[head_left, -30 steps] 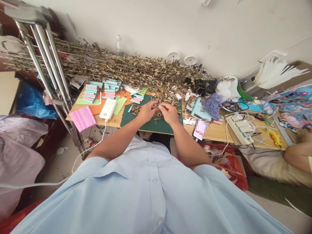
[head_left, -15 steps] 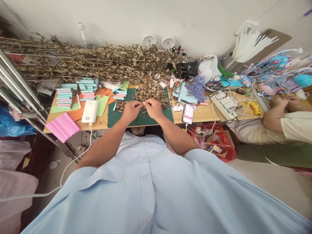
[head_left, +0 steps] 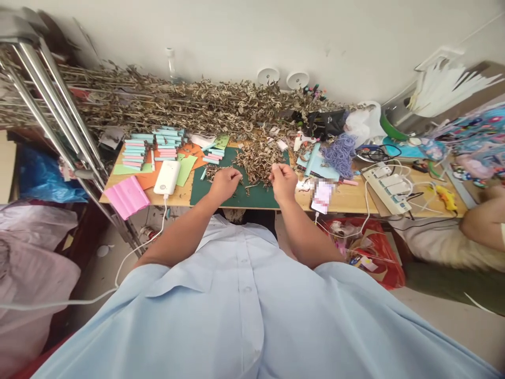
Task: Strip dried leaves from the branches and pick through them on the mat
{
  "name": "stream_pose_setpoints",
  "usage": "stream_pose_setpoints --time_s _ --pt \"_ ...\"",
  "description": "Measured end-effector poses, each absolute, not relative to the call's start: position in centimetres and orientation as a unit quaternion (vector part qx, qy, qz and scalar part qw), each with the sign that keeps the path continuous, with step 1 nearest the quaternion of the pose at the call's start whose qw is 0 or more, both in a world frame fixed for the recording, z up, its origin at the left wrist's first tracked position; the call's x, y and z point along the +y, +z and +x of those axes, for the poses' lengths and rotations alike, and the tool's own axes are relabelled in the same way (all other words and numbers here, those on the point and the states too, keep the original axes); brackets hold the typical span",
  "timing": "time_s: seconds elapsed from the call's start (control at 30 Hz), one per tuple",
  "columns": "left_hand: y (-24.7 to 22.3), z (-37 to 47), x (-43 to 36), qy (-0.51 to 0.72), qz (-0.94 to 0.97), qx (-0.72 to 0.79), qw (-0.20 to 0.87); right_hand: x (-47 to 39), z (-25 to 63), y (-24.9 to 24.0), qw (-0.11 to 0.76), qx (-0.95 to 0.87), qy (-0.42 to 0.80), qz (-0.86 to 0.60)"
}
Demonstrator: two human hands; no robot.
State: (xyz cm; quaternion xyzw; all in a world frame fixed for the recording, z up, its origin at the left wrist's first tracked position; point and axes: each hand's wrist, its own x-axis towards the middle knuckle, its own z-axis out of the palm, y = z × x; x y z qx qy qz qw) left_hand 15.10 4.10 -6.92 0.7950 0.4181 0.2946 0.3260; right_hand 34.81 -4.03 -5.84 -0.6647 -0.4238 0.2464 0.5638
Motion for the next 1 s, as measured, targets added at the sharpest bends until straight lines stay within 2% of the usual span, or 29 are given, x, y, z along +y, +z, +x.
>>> stream_pose_setpoints --time_s 0.07,0.2,0.43,0.5,0.67,0.8,0.93,1.0 --pt "-7.4 14.2 4.7 0.301 0.796 0.418 0.319 -5.3 35.2 -5.4 0.546 -0.443 0.272 -0.657" --pt "-8.0 13.0 5.7 0.328 0.780 0.427 0.317 -8.6 33.5 -6.7 0.412 -0.579 0.354 -0.608" --pt "-8.5 12.2 7.3 0.297 0.801 0.441 0.277 -11.0 31.3 -10.6 0.234 -0.698 0.347 -0.580" --pt "-8.7 12.1 7.6 0.282 0.822 0.424 0.256 -10.4 31.9 -10.1 0.235 -0.705 0.330 -0.582" --pt "-9.1 12.0 7.8 0.229 0.872 0.391 0.185 -5.7 34.3 -7.2 0.336 -0.659 0.173 -0.651" --pt "-9.3 12.1 7.3 0.228 0.877 0.392 0.162 -0.8 35.9 -6.8 0.285 -0.651 0.076 -0.699" --pt "-9.2 12.2 6.7 0.251 0.866 0.395 0.176 2.1 36.4 -7.6 0.225 -0.687 0.061 -0.688" --pt "-9.0 12.2 6.5 0.263 0.861 0.395 0.185 2.7 36.6 -7.9 0.230 -0.690 0.054 -0.684"
